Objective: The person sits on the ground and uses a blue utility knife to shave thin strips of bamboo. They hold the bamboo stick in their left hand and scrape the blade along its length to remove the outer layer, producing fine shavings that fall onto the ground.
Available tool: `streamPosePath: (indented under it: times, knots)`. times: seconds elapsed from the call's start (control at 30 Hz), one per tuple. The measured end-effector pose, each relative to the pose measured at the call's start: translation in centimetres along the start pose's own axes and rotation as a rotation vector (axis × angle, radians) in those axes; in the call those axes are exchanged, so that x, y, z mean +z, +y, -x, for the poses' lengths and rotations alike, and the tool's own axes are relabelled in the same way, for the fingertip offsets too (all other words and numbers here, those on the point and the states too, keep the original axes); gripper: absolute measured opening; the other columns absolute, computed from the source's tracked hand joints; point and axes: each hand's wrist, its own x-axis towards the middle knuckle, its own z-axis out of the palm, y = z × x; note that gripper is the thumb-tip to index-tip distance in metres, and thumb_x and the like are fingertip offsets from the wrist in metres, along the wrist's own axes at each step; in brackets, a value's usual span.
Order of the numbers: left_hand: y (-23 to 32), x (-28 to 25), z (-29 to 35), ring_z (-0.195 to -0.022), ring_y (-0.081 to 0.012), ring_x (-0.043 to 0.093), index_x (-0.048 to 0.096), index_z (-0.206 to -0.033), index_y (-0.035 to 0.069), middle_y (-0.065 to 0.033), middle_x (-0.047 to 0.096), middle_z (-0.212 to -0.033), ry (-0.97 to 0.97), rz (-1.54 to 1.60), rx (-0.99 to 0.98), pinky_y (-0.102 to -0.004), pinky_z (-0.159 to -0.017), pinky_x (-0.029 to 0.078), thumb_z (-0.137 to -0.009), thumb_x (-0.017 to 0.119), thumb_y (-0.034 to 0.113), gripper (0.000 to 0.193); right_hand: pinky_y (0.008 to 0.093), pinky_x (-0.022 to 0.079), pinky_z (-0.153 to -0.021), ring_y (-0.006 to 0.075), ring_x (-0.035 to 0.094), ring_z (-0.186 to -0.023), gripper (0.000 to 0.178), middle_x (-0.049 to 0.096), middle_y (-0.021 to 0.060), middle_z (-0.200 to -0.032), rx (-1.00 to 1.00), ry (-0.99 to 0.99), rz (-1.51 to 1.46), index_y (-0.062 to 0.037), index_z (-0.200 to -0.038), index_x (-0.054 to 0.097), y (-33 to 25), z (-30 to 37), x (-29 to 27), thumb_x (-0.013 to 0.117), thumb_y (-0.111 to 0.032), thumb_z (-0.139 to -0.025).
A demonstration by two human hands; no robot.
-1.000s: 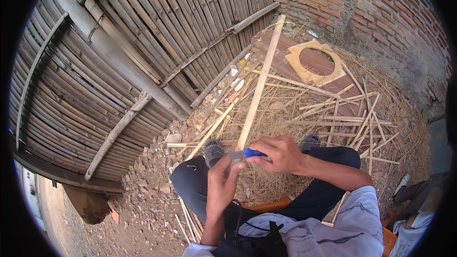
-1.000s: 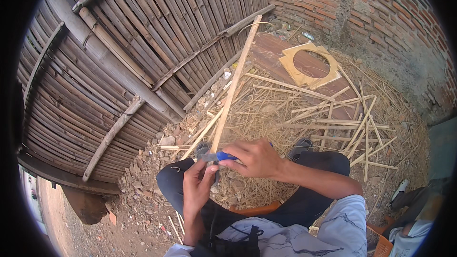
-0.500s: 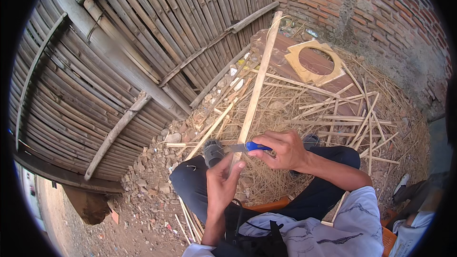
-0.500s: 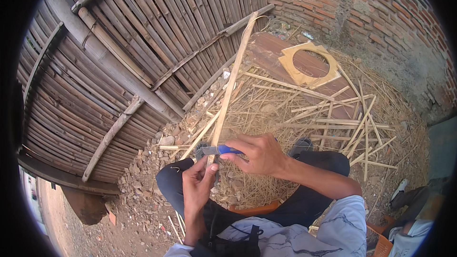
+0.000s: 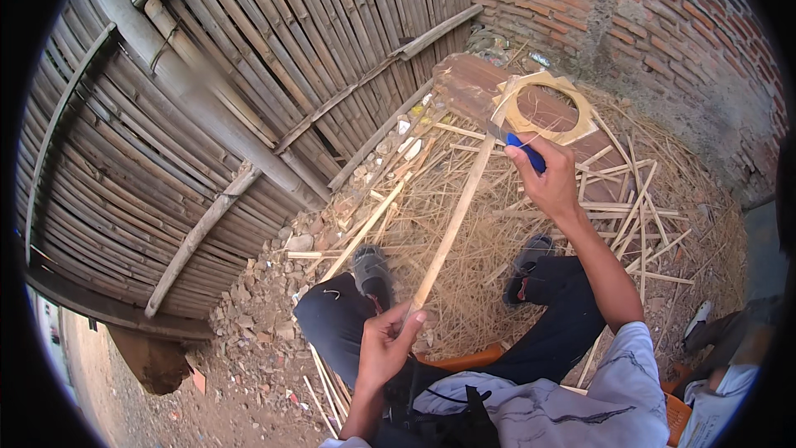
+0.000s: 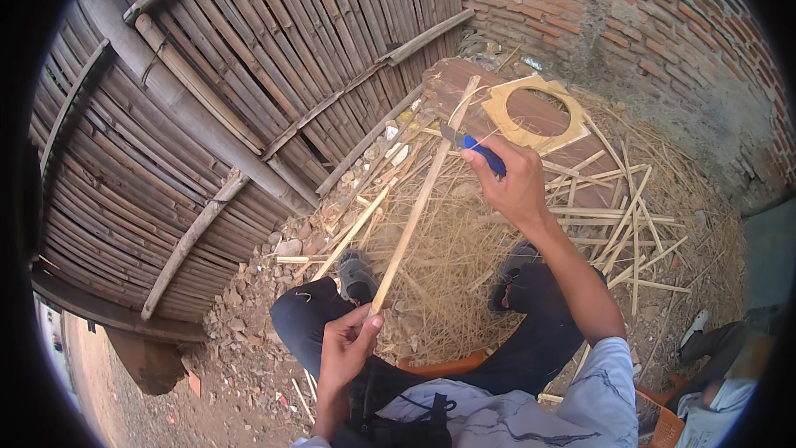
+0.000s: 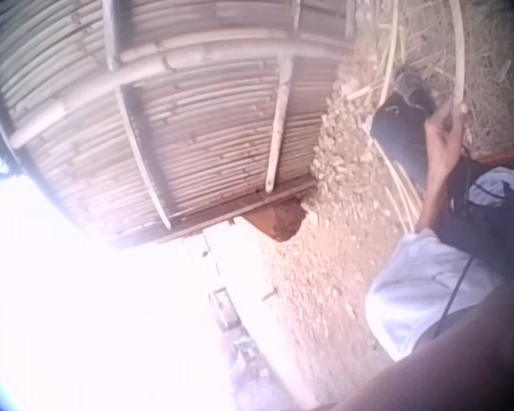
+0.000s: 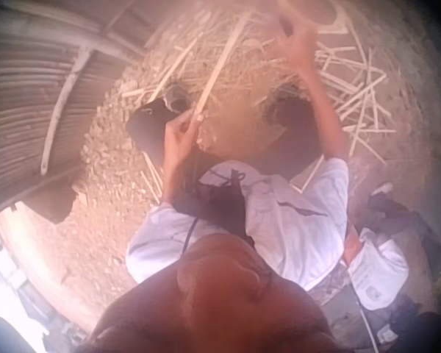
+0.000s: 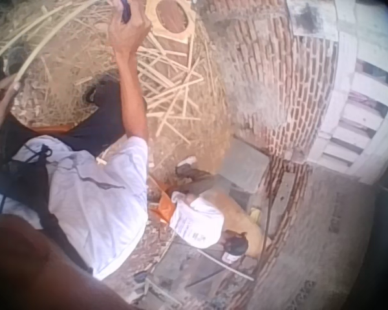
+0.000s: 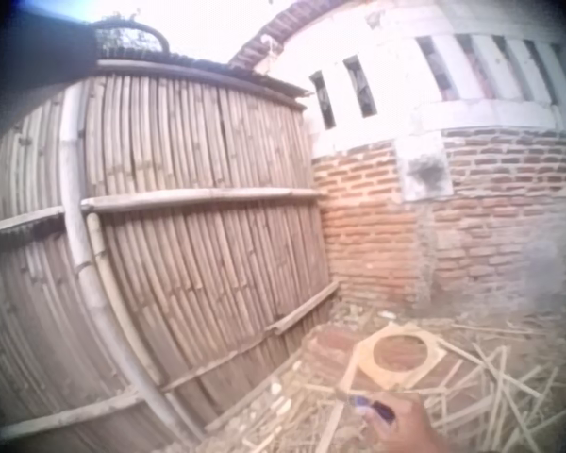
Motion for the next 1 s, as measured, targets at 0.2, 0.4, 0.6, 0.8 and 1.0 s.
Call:
streamPosePath:
  times: [0.2, 0.4, 0.6, 0.8, 1.0]
  knots:
    - [-0.4, -1.9, 0.3, -0.068, 0.0006, 0.04, 0.076, -0.133, 0.0, 0.0108, 0.054, -0.075, -0.033, -0.1, -0.008, -0.0224, -0.057, 0.03, -0.11, 0.071, 0.016, 0.028, 0.0304, 0.046, -0.062, 0.0109, 0.058, -0.067, 0.038, 0.069, 0.0058, -0.074, 0.16, 0.19, 0.011, 0.0018, -0.112, 0.079, 6.1, -3.0, -1.1, 0.073, -0.035, -0.107]
    - [-0.2, -3.4, 0.1, -0.066, -0.0013, 0.037, 0.075, -0.114, -0.001, 0.0096, 0.046, -0.072, -0.018, -0.116, -0.025, -0.0244, -0.057, 0.03, -0.115, 0.062, 0.022, 0.027, 0.0341, 0.048, -0.066, 0.0177, 0.063, -0.07, 0.044, 0.069, 0.0099, -0.076, 0.305, -0.012, 0.108, 0.0016, -0.114, 0.078, 6.3, -3.4, -2.5, 0.068, -0.04, -0.109]
    - [-1.6, -3.5, -1.7, -0.066, -0.0032, 0.038, 0.071, -0.105, -0.001, 0.0075, 0.044, -0.073, 0.008, -0.12, 0.055, -0.0259, -0.058, 0.032, -0.118, 0.055, 0.032, 0.039, 0.0426, 0.051, -0.066, 0.0314, 0.068, -0.066, 0.044, 0.071, 0.0185, -0.075, 0.257, -0.282, 0.156, -0.0001, -0.113, 0.075, 2.4, -0.4, -0.4, 0.065, -0.043, -0.109]
    - [0.7, -0.7, -2.8, -0.073, -0.0031, 0.045, 0.073, -0.132, -0.003, 0.0073, 0.055, -0.08, 0.048, -0.125, 0.101, -0.0242, -0.063, 0.039, -0.115, 0.062, 0.028, 0.037, 0.0389, 0.053, -0.056, 0.0259, 0.071, -0.062, 0.035, 0.075, 0.012, -0.083, -0.103, -0.263, -0.163, -0.0045, -0.111, 0.074, -4.4, 4.2, 2.8, 0.074, -0.039, -0.105]
    - [1.9, 0.2, -3.4, -0.082, -0.0029, 0.052, 0.073, -0.135, -0.001, 0.0056, 0.067, -0.088, 0.018, -0.11, 0.124, -0.0225, -0.071, 0.045, -0.112, 0.068, 0.022, 0.034, 0.0369, 0.057, -0.054, 0.0263, 0.073, -0.063, 0.026, 0.077, 0.0081, -0.087, -0.323, -0.429, -0.165, -0.0068, -0.111, 0.076, -6.9, 8.0, 4.3, 0.081, -0.028, -0.097]
